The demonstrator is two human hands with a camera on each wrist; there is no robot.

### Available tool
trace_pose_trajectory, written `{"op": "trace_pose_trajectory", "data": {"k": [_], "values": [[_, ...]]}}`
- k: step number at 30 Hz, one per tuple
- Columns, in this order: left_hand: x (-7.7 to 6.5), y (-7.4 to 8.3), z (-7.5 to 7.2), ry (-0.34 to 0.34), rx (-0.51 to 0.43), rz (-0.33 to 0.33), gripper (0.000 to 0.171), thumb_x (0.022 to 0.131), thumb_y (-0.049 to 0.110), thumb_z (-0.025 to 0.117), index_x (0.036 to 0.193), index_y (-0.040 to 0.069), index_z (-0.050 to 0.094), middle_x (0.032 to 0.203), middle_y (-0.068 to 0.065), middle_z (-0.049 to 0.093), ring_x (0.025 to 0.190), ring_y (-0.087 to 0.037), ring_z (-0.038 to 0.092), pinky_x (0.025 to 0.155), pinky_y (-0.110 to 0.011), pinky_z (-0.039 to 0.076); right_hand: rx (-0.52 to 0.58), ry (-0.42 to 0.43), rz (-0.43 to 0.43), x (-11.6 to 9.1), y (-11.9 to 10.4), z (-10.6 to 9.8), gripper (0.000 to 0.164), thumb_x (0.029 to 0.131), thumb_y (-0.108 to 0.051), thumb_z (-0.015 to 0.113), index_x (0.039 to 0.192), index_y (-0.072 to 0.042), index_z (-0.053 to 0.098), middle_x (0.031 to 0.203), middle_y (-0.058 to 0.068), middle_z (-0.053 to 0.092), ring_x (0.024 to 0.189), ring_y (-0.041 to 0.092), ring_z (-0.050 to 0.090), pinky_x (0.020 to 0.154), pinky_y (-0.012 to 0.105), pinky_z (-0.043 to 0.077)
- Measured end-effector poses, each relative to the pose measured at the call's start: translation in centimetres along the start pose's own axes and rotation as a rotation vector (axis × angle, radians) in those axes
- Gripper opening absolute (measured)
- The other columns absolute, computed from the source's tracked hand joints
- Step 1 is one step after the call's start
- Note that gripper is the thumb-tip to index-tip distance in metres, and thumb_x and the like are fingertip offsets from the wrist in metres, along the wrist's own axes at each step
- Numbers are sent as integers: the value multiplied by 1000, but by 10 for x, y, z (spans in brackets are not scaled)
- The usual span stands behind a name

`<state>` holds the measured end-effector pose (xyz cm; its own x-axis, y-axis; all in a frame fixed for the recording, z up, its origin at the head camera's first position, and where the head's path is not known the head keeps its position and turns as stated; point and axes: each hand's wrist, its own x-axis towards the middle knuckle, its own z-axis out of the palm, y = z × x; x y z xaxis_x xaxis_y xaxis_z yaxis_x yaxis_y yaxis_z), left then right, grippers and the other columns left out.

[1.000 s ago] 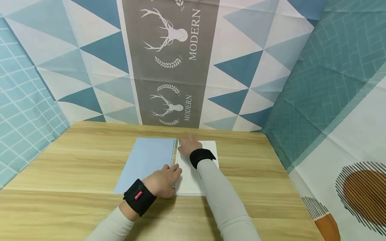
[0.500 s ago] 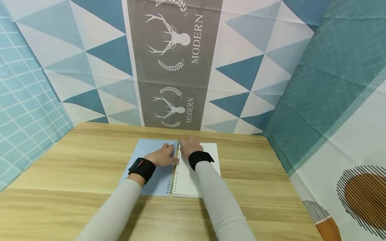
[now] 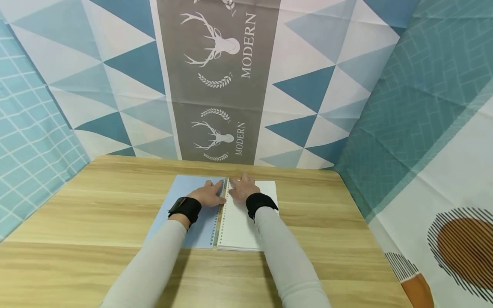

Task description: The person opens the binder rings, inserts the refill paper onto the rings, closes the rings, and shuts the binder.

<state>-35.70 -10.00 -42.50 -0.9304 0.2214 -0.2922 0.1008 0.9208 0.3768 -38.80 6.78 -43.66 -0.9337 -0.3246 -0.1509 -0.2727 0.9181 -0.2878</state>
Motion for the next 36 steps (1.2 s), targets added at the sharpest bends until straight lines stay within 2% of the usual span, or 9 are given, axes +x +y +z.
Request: {"op": "trace_pose_trajectory", "data": {"k": [5,11,15,18,21,25,27,30,36], "values": [[1,2,1,-17,31,11,75,101,44,55,164,31,16,149,-21,36,99,-33,60,92,-47,51,32,-15,-13,-3,2,-1,58,105,-41,50,160,-32,33,148,20,32,130,42,34,99,57,47],[-1,6,2,-6,57,17,71,103,39,51,164,31,16,150,-21,36,95,-33,59,88,-46,50,48,-52,3,-9,4,-4,60,105,-45,50,161,-34,30,167,18,20,149,46,21,112,60,39],[-3,14,2,16,65,14,67,105,32,44,165,29,14,156,-22,32,94,-34,60,87,-47,50,23,-59,3,-9,3,-8,61,105,-46,49,161,-33,28,169,18,19,154,48,16,115,61,36],[-2,21,7,61,103,0,65,106,30,43,165,26,15,157,-22,33,94,-34,63,84,-48,52,-3,-55,7,-8,1,-9,62,105,-48,49,162,-33,27,169,18,20,153,49,16,113,61,38],[1,25,14,134,138,22,64,106,29,44,164,17,19,153,-21,38,109,-37,61,88,-50,54,-39,-50,1,-9,-2,-8,63,105,-48,46,162,-32,25,168,19,22,150,49,20,107,63,42],[1,20,21,161,115,94,63,106,24,46,161,2,23,151,-21,39,137,-39,43,107,-53,47,-77,-86,-23,-16,-5,-4,63,105,-47,46,163,-31,24,169,18,19,145,48,24,105,65,41],[-2,15,21,141,85,105,62,107,22,47,160,0,24,152,-21,36,140,-38,38,112,-52,43,-51,-113,-28,-20,-6,-3,65,104,-47,49,162,-31,25,170,18,15,146,47,22,109,67,36],[-7,10,18,131,57,105,64,106,22,49,160,1,23,151,-22,35,138,-39,37,113,-52,41,-12,-137,-31,-24,-8,-3,67,103,-49,52,162,-33,25,172,17,10,149,46,19,113,68,30],[-16,15,14,148,83,147,66,105,24,51,160,-1,24,152,-24,35,140,-41,38,110,-54,44,-39,-120,-36,-32,-9,-5,68,103,-50,51,162,-33,24,172,16,12,145,42,25,110,67,31]]}}
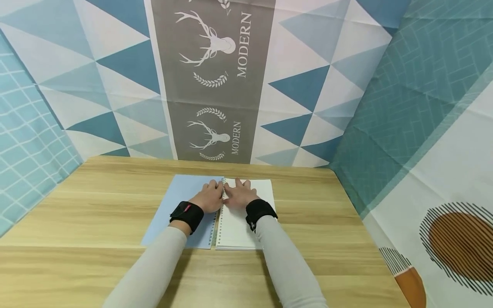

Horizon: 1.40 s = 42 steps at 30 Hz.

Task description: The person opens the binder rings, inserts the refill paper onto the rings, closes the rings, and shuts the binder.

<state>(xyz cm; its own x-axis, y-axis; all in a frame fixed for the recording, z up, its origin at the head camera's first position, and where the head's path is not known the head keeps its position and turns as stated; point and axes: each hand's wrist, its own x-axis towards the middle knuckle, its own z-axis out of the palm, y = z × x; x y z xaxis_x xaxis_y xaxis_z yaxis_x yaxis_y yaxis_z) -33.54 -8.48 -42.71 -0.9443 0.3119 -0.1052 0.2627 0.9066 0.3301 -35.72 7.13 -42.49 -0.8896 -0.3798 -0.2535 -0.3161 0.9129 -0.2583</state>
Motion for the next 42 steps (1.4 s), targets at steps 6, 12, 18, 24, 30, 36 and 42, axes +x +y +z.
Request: {"op": "trace_pose_trajectory", "data": {"k": [6,12,18,24,30,36,42], "values": [[-26,-10,-3,-105,-52,120,63,99,28,62,154,5,42,156,-19,39,145,-40,37,116,-62,35,25,-53,-138,-35,0,8,75,98,-51,60,161,-23,31,170,22,15,152,48,21,118,72,22],[-55,-29,-7,-220,-50,197,75,97,41,66,158,10,36,169,-15,24,157,-36,21,121,-63,24,41,-81,-245,-58,8,15,88,91,-56,69,161,-18,31,172,15,13,159,37,12,122,69,14],[-65,-37,-16,-259,-83,178,79,93,40,72,157,9,39,169,-15,24,158,-37,19,122,-64,23,2,-59,-226,-63,2,11,89,91,-56,69,160,-12,34,170,18,20,159,36,18,121,66,23],[-66,-36,-14,-233,-48,162,81,90,42,76,157,13,41,169,-15,25,157,-37,22,119,-68,25,-67,-50,-160,-67,-9,14,88,93,-61,62,161,-13,31,170,18,19,158,37,18,120,67,25],[-66,-31,-13,-229,-50,158,80,90,42,75,156,13,41,168,-17,25,157,-39,22,119,-69,24,-80,-52,-119,-70,-11,14,87,94,-60,61,161,-13,30,170,18,18,158,37,17,119,68,25],[-65,-32,-15,-228,-35,142,76,91,40,75,155,16,43,168,-14,26,157,-36,22,120,-67,24,-75,-62,-128,-70,-11,10,87,94,-61,61,161,-13,31,170,19,18,159,37,17,118,69,26],[-66,-30,-13,-199,-26,129,76,88,40,78,153,17,46,167,-15,29,156,-36,25,119,-68,26,-70,-58,-138,-67,-10,12,88,93,-62,61,160,-13,33,169,20,20,158,38,19,117,70,27]]}}
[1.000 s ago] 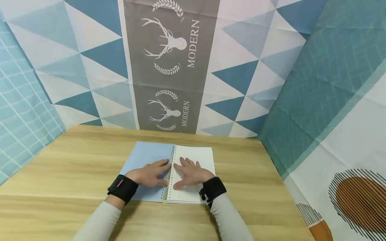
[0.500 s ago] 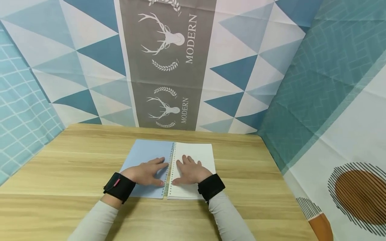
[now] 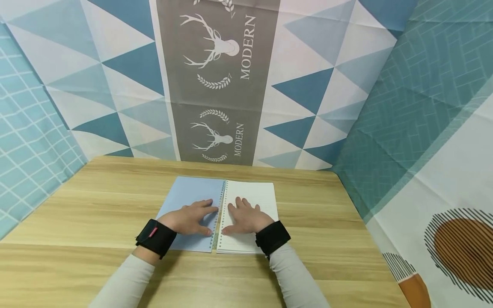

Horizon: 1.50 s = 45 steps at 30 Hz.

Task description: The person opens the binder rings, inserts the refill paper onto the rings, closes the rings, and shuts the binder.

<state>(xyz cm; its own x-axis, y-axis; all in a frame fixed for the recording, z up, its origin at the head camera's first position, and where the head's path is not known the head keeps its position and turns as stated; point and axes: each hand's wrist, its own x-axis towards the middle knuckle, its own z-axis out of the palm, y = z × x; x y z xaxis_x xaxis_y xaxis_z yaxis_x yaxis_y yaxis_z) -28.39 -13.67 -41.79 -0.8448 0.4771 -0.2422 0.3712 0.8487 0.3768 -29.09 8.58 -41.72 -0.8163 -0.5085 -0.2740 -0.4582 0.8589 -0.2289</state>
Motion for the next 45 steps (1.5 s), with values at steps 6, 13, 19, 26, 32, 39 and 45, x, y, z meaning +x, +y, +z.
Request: {"op": "trace_pose_trajectory", "data": {"k": [6,13,19,26,32,39,45], "values": [[1,2,1,12,-5,-14,77,87,43,78,153,17,47,167,-17,29,156,-36,25,119,-67,27,-18,23,-1,0,-1,2,87,93,-64,59,159,-14,35,168,21,23,157,40,21,116,71,28],[3,4,3,30,-4,-22,77,87,49,76,153,19,48,167,-17,29,156,-35,26,119,-68,27,-81,60,-5,-1,-4,3,86,93,-70,55,157,-15,39,166,20,28,154,41,27,115,68,33],[4,8,4,34,10,-32,76,88,49,75,152,18,48,166,-18,30,156,-37,26,118,-68,27,-78,53,10,-1,-5,4,86,93,-70,53,158,-16,38,167,19,27,155,40,26,117,67,31],[3,11,5,30,10,-35,77,88,50,74,153,19,47,166,-18,30,156,-38,25,118,-69,26,-96,57,-2,-2,-6,5,83,95,-68,52,158,-16,38,167,19,27,155,40,27,117,65,33],[2,12,3,17,9,-25,77,90,51,72,154,18,46,167,-19,29,156,-39,25,118,-69,26,-91,53,-21,-5,-6,3,82,96,-67,52,158,-16,37,167,19,27,155,41,27,116,66,33],[-7,13,-4,-45,14,-32,86,82,51,80,154,19,46,167,-19,29,155,-40,26,117,-68,29,-20,-9,-32,-11,-4,-2,90,88,-67,65,158,-17,38,169,17,24,156,37,24,118,64,31],[-12,18,-5,-64,39,-57,95,75,54,85,154,21,45,167,-19,28,155,-41,26,115,-68,33,-40,-17,-67,-14,-10,-1,98,84,-70,68,159,-16,36,169,17,23,157,38,23,118,65,31]]}}
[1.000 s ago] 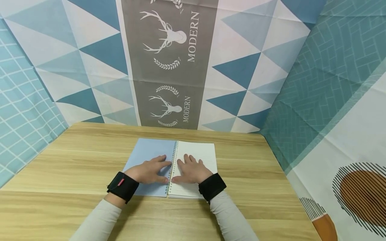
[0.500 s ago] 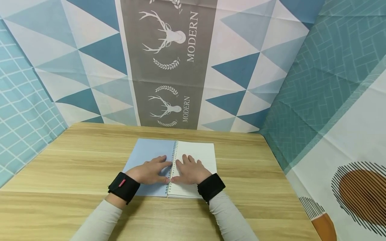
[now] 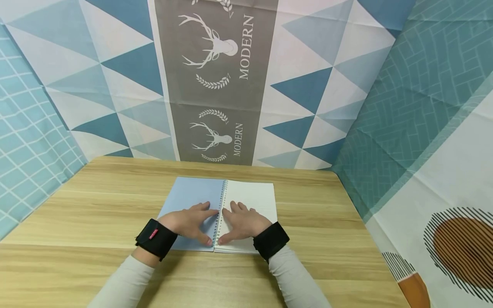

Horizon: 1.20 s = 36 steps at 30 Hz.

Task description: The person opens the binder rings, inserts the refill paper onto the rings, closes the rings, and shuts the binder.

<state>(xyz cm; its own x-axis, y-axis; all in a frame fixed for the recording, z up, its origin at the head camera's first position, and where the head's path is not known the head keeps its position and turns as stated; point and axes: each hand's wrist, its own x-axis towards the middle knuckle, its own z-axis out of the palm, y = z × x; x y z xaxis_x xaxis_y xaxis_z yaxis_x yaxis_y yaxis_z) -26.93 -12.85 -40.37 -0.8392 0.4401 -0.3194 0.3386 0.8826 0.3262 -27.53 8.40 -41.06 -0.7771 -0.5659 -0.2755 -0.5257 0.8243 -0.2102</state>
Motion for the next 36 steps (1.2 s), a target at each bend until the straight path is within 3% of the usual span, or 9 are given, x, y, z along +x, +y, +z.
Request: {"op": "trace_pose_trajectory", "data": {"k": [14,21,23,26,29,33,36], "values": [[3,7,2,13,52,-26,97,75,57,84,155,22,43,166,-19,29,155,-40,27,113,-67,36,-47,10,-3,-2,-6,-2,96,86,-69,66,159,-15,35,169,17,24,156,38,26,116,64,35],[2,1,-5,4,-12,-20,95,81,58,79,157,17,40,167,-20,27,155,-41,25,117,-66,31,-44,-6,3,-5,-6,-6,98,84,-69,68,159,-15,36,169,16,24,156,37,26,116,64,35],[-1,-9,-10,21,-29,-56,95,83,58,76,157,11,39,165,-25,27,153,-46,26,117,-67,30,-39,-14,15,-7,-7,-6,100,82,-70,70,159,-16,36,169,15,25,156,36,26,116,65,35],[-8,-23,-14,57,-14,-159,96,84,57,76,155,5,39,161,-33,28,149,-55,28,114,-71,31,-37,-19,34,-9,-12,-4,102,80,-71,71,158,-16,37,168,15,26,155,36,28,116,65,35],[-13,-24,-12,71,38,-217,100,81,59,78,154,3,40,159,-37,28,146,-59,28,111,-73,32,-54,-12,33,-10,-18,-1,102,80,-72,71,158,-17,37,167,16,28,153,39,30,113,65,38],[-13,-2,-2,48,70,-128,100,79,57,80,154,4,40,160,-36,27,147,-58,27,110,-73,35,-117,-3,17,-12,-25,3,101,80,-70,73,159,-19,36,167,16,28,152,41,32,107,66,43],[-15,18,6,19,114,-60,107,72,58,86,155,8,40,162,-31,28,148,-56,28,109,-70,39,-184,8,-7,-11,-31,5,100,81,-69,73,159,-18,36,167,14,29,151,39,34,104,63,48]]}}
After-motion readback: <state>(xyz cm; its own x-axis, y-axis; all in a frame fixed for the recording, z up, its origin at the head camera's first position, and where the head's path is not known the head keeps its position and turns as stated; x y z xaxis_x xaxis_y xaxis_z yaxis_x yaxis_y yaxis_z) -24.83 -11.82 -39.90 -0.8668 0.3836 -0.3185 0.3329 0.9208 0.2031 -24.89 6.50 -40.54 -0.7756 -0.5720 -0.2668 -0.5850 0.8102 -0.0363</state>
